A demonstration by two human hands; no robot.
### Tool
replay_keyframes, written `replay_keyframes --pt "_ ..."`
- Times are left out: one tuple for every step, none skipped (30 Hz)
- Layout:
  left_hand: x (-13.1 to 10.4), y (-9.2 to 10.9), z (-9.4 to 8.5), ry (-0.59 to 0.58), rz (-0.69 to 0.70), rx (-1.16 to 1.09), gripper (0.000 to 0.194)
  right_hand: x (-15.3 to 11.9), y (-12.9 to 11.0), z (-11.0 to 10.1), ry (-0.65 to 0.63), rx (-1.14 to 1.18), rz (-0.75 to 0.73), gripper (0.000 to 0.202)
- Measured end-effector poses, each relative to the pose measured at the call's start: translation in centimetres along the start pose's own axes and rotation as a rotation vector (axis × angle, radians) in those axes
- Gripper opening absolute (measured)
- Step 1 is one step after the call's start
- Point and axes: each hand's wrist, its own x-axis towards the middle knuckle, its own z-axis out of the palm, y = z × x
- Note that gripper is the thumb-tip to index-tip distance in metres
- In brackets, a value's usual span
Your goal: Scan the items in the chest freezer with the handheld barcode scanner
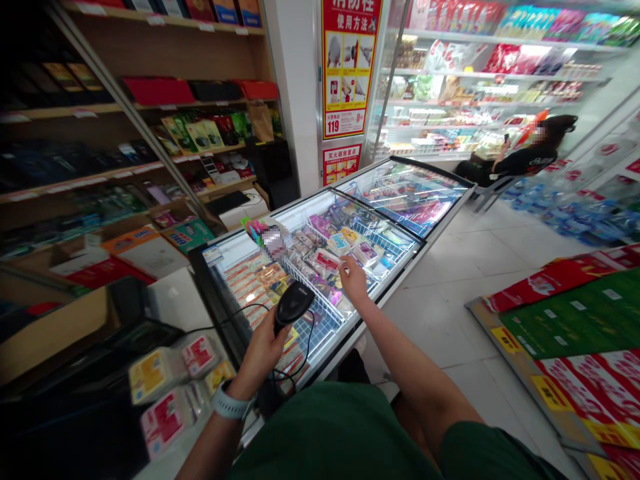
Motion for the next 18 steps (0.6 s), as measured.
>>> replay_keyframes --pt "0.02 -0.05 0.00 -0.002 0.000 0.001 0.047 -0.02 -0.04 0.04 -0.001 0.000 -0.007 0.027" --pt "0.04 -0.13 0.01 -0.004 0.001 0.002 0.047 -0.05 -0.06 0.06 -0.003 0.000 -0.011 0.027" --pt "0.05 -0.23 0.04 -0.006 0.003 0.001 0.046 -0.09 -0.06 0.08 -0.006 -0.002 -0.012 0.027" --pt "0.05 -0.32 0.08 -0.007 0.006 0.001 0.046 -0.14 -0.06 0.08 -0.008 -0.005 -0.010 0.028" --pt "0.03 -0.40 0.13 -0.006 0.009 0.001 0.045 -0.18 -0.06 0.07 -0.010 -0.008 -0.005 0.028" --pt "0.01 -0.45 0.16 -0.004 0.009 0.001 0.045 -0.23 -0.06 0.06 -0.010 -0.013 0.001 0.028" --pt "-0.02 -0.45 0.19 -0.003 0.008 0.001 0.046 -0.27 -0.06 0.04 -0.011 -0.017 0.008 0.029" --pt "-0.06 -0.41 0.19 -0.002 0.004 0.001 0.046 -0.30 -0.07 0.02 -0.011 -0.022 0.016 0.029" --pt "-0.08 -0.34 0.18 -0.001 0.001 0.001 0.047 -0.33 -0.07 0.00 -0.010 -0.026 0.023 0.029" --pt "-0.10 -0.25 0.16 -0.001 -0.002 0.002 0.048 -0.36 -0.07 -0.02 -0.009 -0.028 0.028 0.029" --pt "-0.12 -0.16 0.13 -0.001 -0.002 0.003 0.049 -0.38 -0.06 -0.03 -0.007 -0.028 0.031 0.029" --pt "-0.12 -0.09 0.09 0.000 -0.001 0.005 0.049 -0.39 -0.04 -0.03 -0.004 -0.027 0.033 0.029" --pt "-0.12 -0.04 0.06 0.000 0.001 0.008 0.050 -0.40 0.00 -0.02 -0.002 -0.025 0.033 0.029" --pt "-0.12 -0.02 0.04 0.002 0.002 0.011 0.050 -0.42 0.05 0.00 0.000 -0.022 0.033 0.029" --pt "-0.12 -0.03 0.03 0.003 0.003 0.014 0.050 -0.43 0.11 0.02 0.000 -0.020 0.031 0.029" --pt "-0.12 -0.07 0.04 0.004 0.004 0.016 0.050 -0.45 0.17 0.05 -0.002 -0.019 0.027 0.029" --pt "-0.13 -0.12 0.06 0.005 0.003 0.017 0.050 -0.47 0.22 0.07 -0.003 -0.018 0.022 0.029" --pt "-0.14 -0.16 0.08 0.007 0.004 0.016 0.049 -0.49 0.26 0.10 -0.004 -0.018 0.016 0.029"
